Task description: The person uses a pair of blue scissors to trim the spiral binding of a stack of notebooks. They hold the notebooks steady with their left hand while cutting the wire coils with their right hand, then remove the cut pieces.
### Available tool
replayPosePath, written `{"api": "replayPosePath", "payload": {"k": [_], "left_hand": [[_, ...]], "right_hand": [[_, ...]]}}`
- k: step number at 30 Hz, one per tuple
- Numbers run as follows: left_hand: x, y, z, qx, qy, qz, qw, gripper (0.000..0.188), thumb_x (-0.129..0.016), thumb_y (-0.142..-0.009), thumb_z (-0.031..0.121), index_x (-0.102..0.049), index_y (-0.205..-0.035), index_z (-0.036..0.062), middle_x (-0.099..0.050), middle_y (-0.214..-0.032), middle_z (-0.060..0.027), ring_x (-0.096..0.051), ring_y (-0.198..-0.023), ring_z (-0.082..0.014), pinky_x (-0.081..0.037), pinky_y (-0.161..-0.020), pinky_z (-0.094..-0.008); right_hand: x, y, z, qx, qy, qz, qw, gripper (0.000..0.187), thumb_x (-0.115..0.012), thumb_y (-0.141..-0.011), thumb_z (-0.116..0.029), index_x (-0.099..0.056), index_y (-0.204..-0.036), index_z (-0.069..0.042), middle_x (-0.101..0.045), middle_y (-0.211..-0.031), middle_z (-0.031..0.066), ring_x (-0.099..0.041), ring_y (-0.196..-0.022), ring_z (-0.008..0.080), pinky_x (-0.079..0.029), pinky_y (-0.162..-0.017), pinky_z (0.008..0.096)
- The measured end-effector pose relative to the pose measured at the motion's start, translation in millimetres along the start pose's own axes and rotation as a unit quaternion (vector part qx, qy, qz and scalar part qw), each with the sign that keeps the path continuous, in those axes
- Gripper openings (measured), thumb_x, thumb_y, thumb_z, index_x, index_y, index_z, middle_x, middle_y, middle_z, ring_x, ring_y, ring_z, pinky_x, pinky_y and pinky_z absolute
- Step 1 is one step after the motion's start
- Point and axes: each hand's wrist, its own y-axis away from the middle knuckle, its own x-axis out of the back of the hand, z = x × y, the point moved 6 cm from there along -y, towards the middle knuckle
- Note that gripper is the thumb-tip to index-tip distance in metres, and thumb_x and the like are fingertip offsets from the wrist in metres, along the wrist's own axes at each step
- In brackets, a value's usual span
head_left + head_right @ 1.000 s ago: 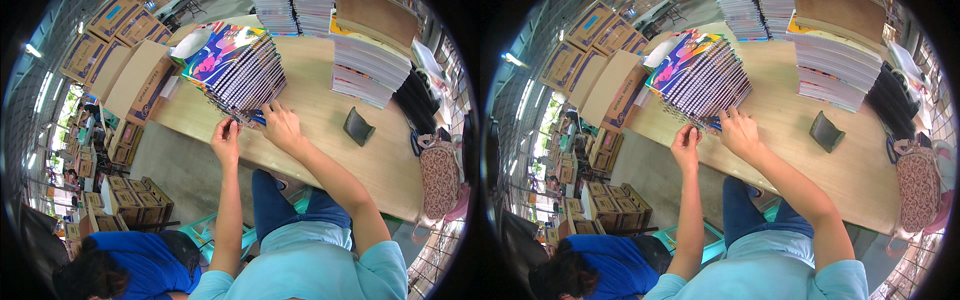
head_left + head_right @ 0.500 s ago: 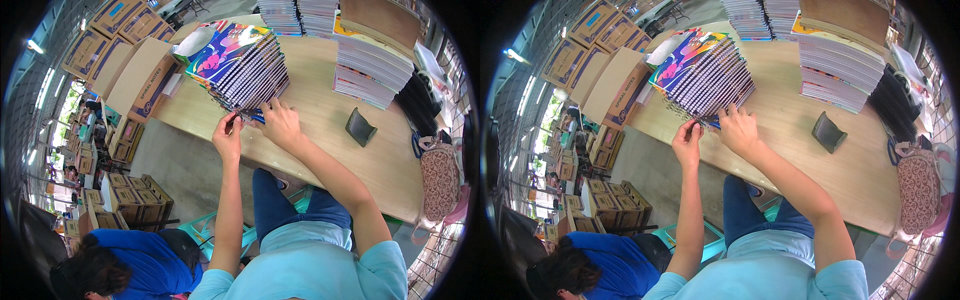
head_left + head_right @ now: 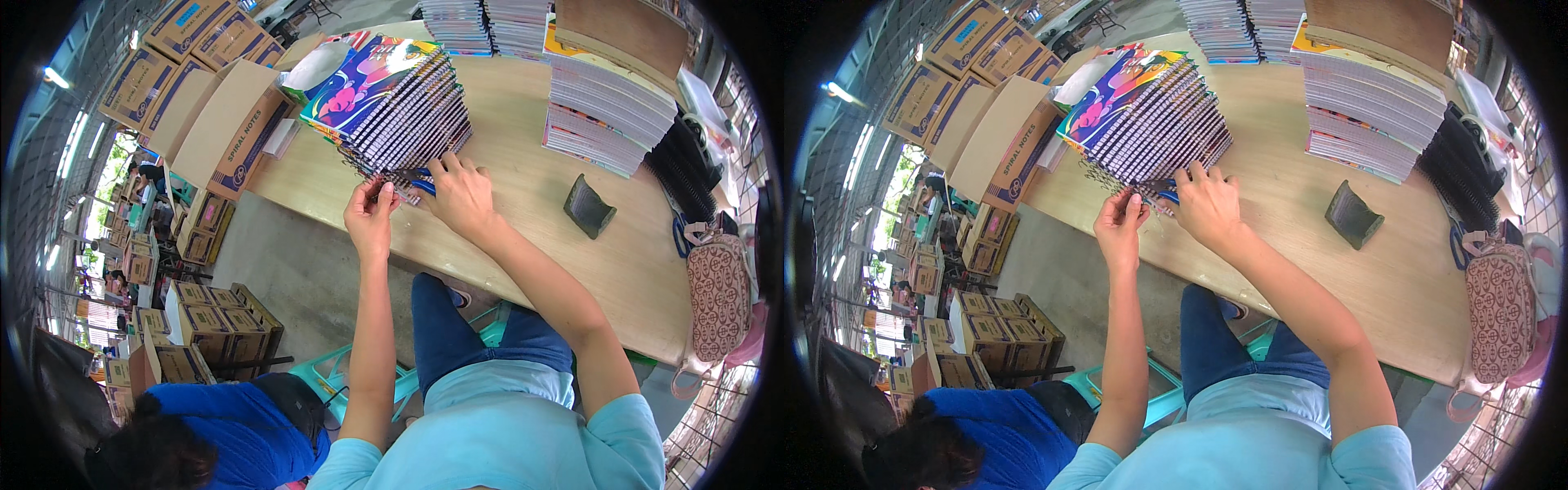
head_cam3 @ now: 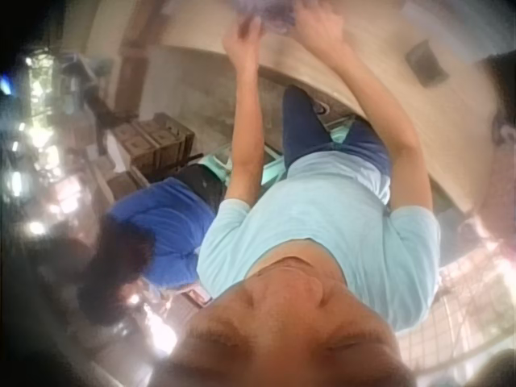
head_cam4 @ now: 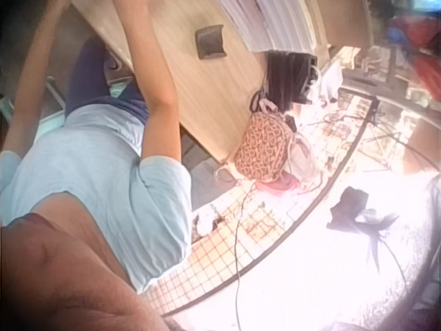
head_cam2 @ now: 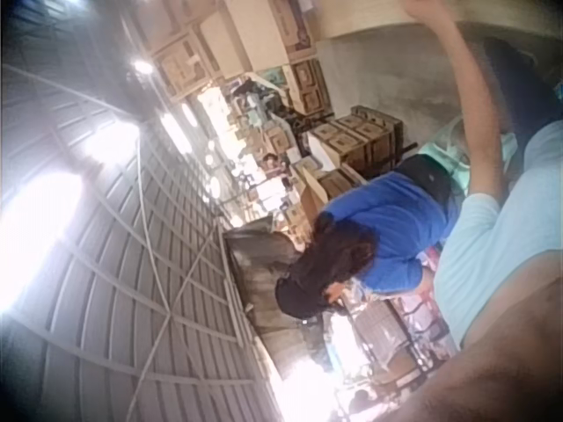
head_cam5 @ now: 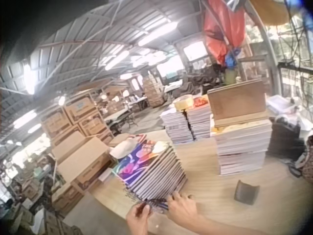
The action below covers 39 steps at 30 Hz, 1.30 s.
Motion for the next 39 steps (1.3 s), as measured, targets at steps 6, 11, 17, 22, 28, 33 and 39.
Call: {"api": "replayPosePath", "payload": {"k": [6, 11, 17, 22, 28, 33, 39], "left_hand": [[1.9, -4.1, -2.7, -0.003, 0.009, 0.025, 1.0, 0.018, -0.068, -0.091, 0.008, -0.062, -0.104, -0.0043, -0.064, -0.089, -0.0063, -0.062, -0.076, -0.0112, -0.058, -0.072, -0.0279], [3.0, -2.2, 1.4, -0.024, 0.004, 0.024, 0.999, 0.018, -0.068, -0.091, 0.008, -0.063, -0.102, -0.0044, -0.065, -0.088, -0.0065, -0.063, -0.074, -0.0113, -0.058, -0.071, -0.027], [-0.2, -2.5, 8.8, -0.021, 0.011, 0.025, 0.999, 0.019, -0.069, -0.09, 0.008, -0.064, -0.103, -0.0041, -0.066, -0.089, -0.0064, -0.062, -0.073, -0.0108, -0.058, -0.07, -0.0266], [13.6, -5.4, -7.4, 0.028, 0.012, 0.027, 0.999, 0.02, -0.069, -0.09, 0.009, -0.064, -0.106, -0.0034, -0.066, -0.093, -0.0061, -0.063, -0.079, -0.0107, -0.057, -0.072, -0.0262], [58.4, -19.8, -43.8, 0.158, 0.233, 0.067, 0.957, 0.018, -0.068, -0.092, 0.01, -0.063, -0.105, -0.0005, -0.065, -0.093, -0.0053, -0.063, -0.08, -0.0111, -0.057, -0.073, -0.0245], [112.6, -177.1, -9.6, 0.028, 0.139, 0.088, 0.986, 0.017, -0.063, -0.093, 0.007, -0.061, -0.107, -0.0016, -0.062, -0.091, -0.005, -0.061, -0.079, -0.0124, -0.055, -0.072, -0.0245], [114.2, -366.2, 51.7, -0.066, -0.059, 0.137, 0.987, 0.054, -0.065, -0.094, 0.027, -0.045, -0.136, -0.0008, -0.053, -0.13, -0.0228, -0.057, -0.113, -0.0276, -0.047, -0.097, -0.0426]], "right_hand": [[-14.2, -6.8, 8.3, -0.071, -0.086, -0.155, 0.982, 0.044, -0.073, -0.079, -0.044, -0.064, -0.098, -0.006, -0.063, -0.101, 0.01, -0.066, -0.088, 0.0321, -0.051, -0.07, 0.0488], [10.2, -3.4, 2.2, -0.008, -0.021, -0.016, 1.0, 0.045, -0.074, -0.078, -0.044, -0.065, -0.098, -0.006, -0.063, -0.102, 0.0102, -0.066, -0.088, 0.0321, -0.051, -0.07, 0.0489], [7.0, -6.8, -2.2, -0.005, -0.03, -0.014, 0.999, 0.041, -0.075, -0.076, -0.041, -0.064, -0.097, -0.007, -0.063, -0.089, 0.0102, -0.067, -0.075, 0.0344, -0.052, -0.064, 0.0462], [8.2, -6.9, 4.5, -0.015, -0.061, -0.029, 0.998, 0.039, -0.074, -0.078, -0.04, -0.063, -0.098, -0.008, -0.064, -0.088, 0.0109, -0.066, -0.079, 0.0343, -0.052, -0.066, 0.0456], [6.6, 29.7, 50.6, -0.022, -0.116, -0.038, 0.992, 0.037, -0.079, -0.075, -0.032, -0.061, -0.097, -0.008, -0.061, -0.093, 0.0123, -0.061, -0.087, 0.0336, -0.049, -0.072, 0.0446], [-4.8, 48.7, 63.6, 0.005, -0.122, -0.061, 0.991, 0.041, -0.084, -0.065, -0.016, -0.062, -0.098, -0.005, -0.06, -0.088, 0.0116, -0.057, -0.089, 0.0319, -0.044, -0.079, 0.043], [-13.8, 44.0, 50.1, 0.04, -0.116, -0.102, 0.987, 0.045, -0.083, -0.059, -0.014, -0.063, -0.099, -0.009, -0.06, -0.091, 0.0081, -0.057, -0.089, 0.0284, -0.041, -0.075, 0.0409]]}}
